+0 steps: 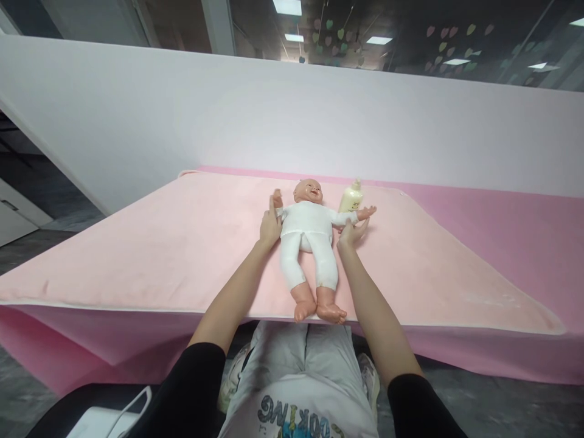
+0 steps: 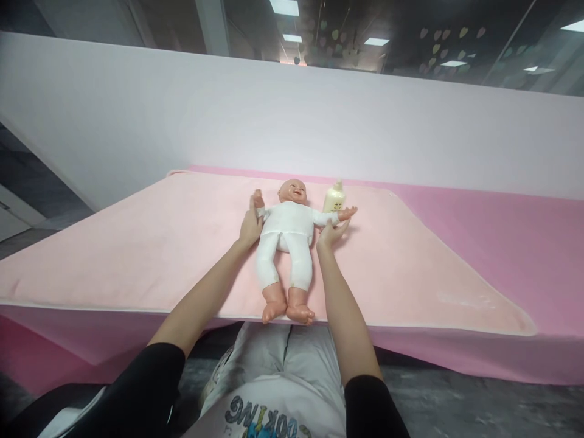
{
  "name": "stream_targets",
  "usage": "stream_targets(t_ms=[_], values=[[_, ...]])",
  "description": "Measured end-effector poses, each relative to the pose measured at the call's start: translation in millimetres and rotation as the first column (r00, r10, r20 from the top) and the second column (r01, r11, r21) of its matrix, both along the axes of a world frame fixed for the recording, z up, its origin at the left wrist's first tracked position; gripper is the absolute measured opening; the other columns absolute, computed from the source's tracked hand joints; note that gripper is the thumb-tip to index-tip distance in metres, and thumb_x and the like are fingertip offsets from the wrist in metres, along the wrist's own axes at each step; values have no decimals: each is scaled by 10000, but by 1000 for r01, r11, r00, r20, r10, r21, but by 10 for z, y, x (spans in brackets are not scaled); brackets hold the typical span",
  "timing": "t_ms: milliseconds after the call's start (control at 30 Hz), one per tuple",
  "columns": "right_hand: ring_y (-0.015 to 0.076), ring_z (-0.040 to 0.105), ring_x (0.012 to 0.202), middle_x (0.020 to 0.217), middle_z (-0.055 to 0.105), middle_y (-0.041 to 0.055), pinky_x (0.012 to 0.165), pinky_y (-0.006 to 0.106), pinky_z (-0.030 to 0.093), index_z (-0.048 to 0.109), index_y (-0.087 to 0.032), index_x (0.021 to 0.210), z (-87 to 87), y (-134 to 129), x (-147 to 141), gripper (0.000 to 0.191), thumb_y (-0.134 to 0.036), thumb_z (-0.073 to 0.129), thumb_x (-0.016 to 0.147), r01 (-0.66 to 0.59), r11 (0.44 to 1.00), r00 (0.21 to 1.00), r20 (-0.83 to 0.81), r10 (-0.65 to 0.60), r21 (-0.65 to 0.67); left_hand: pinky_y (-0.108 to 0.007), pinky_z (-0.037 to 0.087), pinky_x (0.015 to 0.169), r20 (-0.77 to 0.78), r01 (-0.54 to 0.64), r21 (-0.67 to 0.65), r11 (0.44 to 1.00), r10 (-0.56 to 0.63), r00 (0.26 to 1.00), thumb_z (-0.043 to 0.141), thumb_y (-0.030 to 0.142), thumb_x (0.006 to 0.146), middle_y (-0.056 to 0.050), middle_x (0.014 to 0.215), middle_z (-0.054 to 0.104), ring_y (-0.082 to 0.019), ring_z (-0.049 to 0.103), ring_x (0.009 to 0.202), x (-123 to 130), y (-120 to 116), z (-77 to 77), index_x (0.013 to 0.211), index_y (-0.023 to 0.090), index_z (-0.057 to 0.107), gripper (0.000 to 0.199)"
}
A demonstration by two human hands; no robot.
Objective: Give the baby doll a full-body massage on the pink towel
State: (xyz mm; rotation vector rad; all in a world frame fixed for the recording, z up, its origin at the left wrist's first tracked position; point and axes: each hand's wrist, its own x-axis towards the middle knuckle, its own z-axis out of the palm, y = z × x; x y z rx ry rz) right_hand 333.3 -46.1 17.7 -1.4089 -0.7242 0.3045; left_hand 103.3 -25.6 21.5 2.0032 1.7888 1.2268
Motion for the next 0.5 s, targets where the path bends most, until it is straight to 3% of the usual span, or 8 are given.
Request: stream_targets(t_ms=[67, 167, 233, 333, 433, 500], values=[[179, 592, 937, 1299, 485, 137, 705, 282, 501, 92, -179, 1493, 21, -35, -38, 719, -199, 376, 833, 6, 1000, 994, 113, -6, 0, -370, 440, 809, -228, 26, -21, 999, -31, 973, 359, 254, 912, -142, 1142, 519, -274, 530, 1010, 46, -72, 78, 1490, 283, 141, 618], [183, 571, 906, 1174, 564, 119, 750, 281, 467, 182, -162, 1485, 48, -95, -95, 673, -162, 346, 832, -30, 997, 932, 359, 56, -76, -352, 439, 780, -414, 6, -79, 997, -38, 909, 316, 260, 938, -127, 1137, 467, -275, 490, 1032, 104, -162, 184, 1466, 368, 195, 553], [182, 555, 878, 1097, 584, 93, 752, 273, 447, 263, -205, 1468, 72, -136, -132, 646, -123, 328, 830, -47, 987, 839, 531, 123, -155, -341, 436, 766, -476, -10, -92, 996, -35, 879, 293, 258, 948, -121, 1124, 452, -270, 480, 1020, 130, -198, 229, 1463, 392, 182, 543], [162, 531, 782, 1055, 553, 63, 668, 247, 414, 388, -312, 1408, 134, -181, -171, 616, -95, 349, 833, -57, 948, 637, 720, 276, -313, -333, 434, 761, -538, -38, -99, 994, -22, 842, 264, 243, 952, -124, 1119, 440, -261, 474, 1003, 158, -210, 254, 1465, 393, 164, 543], [137, 486, 674, 994, 509, 52, 581, 242, 364, 412, -373, 1381, 211, -200, -187, 562, -143, 383, 869, -9, 899, 476, 789, 389, -438, -327, 434, 760, -574, -54, -96, 994, -11, 819, 238, 213, 949, -129, 1108, 442, -258, 471, 1000, 178, -190, 243, 1467, 391, 147, 555], [130, 464, 649, 963, 486, 50, 568, 245, 344, 384, -381, 1395, 245, -202, -188, 546, -167, 378, 893, 34, 884, 425, 807, 409, -466, -329, 436, 751, -583, -57, -81, 995, -1, 813, 217, 192, 947, -130, 1097, 445, -261, 473, 993, 188, -174, 230, 1462, 414, 139, 567]])
